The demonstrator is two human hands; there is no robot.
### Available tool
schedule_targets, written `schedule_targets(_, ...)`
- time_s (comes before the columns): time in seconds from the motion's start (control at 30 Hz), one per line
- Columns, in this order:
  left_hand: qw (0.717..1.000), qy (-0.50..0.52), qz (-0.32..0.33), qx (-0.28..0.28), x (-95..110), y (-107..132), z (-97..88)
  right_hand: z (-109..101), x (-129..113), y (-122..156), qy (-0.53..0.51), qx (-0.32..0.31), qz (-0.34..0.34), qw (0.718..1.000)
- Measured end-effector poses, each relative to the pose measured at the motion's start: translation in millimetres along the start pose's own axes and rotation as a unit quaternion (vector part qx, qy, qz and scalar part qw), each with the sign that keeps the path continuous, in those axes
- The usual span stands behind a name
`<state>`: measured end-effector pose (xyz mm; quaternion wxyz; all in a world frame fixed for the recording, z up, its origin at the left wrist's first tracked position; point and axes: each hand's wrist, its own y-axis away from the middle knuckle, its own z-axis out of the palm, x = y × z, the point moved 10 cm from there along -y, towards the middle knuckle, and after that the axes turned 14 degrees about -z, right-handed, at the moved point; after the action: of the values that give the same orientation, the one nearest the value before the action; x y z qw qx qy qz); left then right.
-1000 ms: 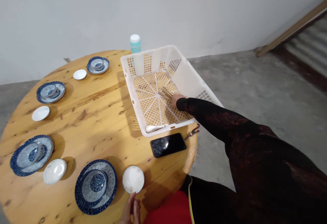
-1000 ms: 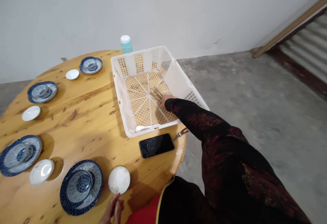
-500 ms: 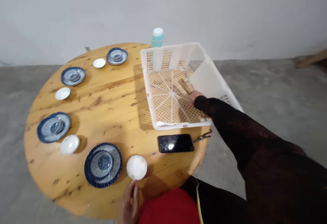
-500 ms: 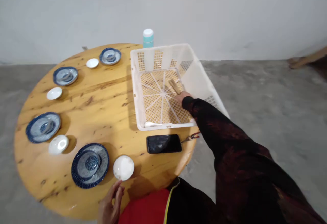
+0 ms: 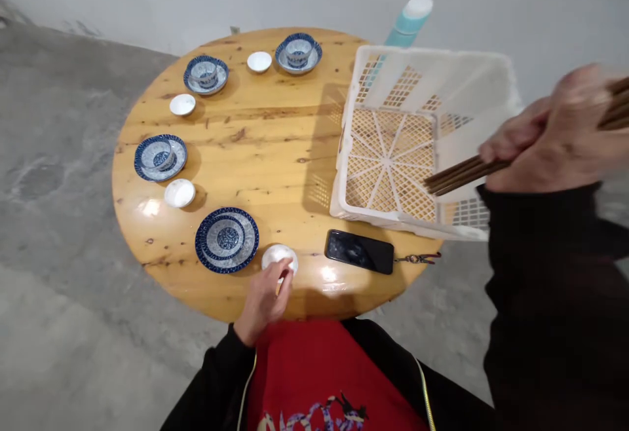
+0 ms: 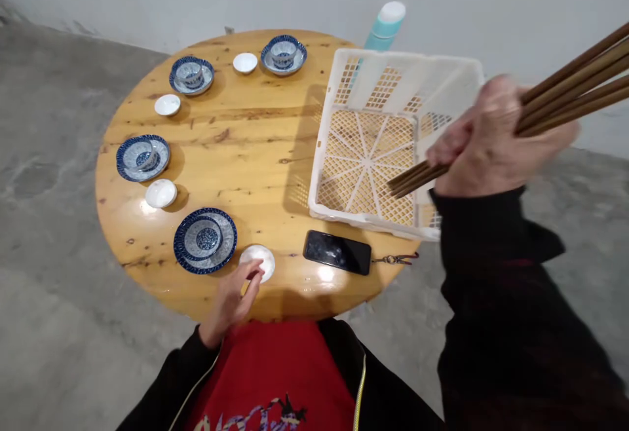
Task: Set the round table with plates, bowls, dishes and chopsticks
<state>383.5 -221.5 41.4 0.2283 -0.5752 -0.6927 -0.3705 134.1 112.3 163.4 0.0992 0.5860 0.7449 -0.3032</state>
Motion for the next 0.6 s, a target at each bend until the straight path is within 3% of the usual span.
schedule_targets(0.07, 0.998, 0.024, 0.055, 0.000, 35, -18, -6.9, -7, -53, 34, -0.117, 0.200, 0.002, 0.973)
schedule_targets(0.1, 0.997, 0.033, 0.075, -0.004, 51, -27, -8.2, 5, -80, 51, -0.203, 0.253, -0.012, 0.946)
schedule_targets(0.13, 0.995, 0.041, 0.092, -0.008, 64, -37, -8.2, 25, -104, 65, -0.286, 0.271, -0.019, 0.919)
schedule_targets(0.17, 0.993, 0.047, 0.103, -0.011, 74, -48, -7.0, 53, -126, 74, -0.352, 0.247, -0.022, 0.903)
schedule_targets(0.23, 0.992, 0.065, 0.104, -0.020, 82, -69, -1.6, 103, -155, 90, -0.405, 0.192, -0.015, 0.894)
schedule_targets(0.37, 0.991, 0.109, 0.039, -0.062, 56, -107, 14.2, 160, -160, 104, -0.390, 0.159, 0.001, 0.907)
schedule_targets(0.6, 0.966, 0.232, 0.000, -0.114, 8, -126, 32.9, 208, -146, 115, -0.415, 0.132, 0.073, 0.897)
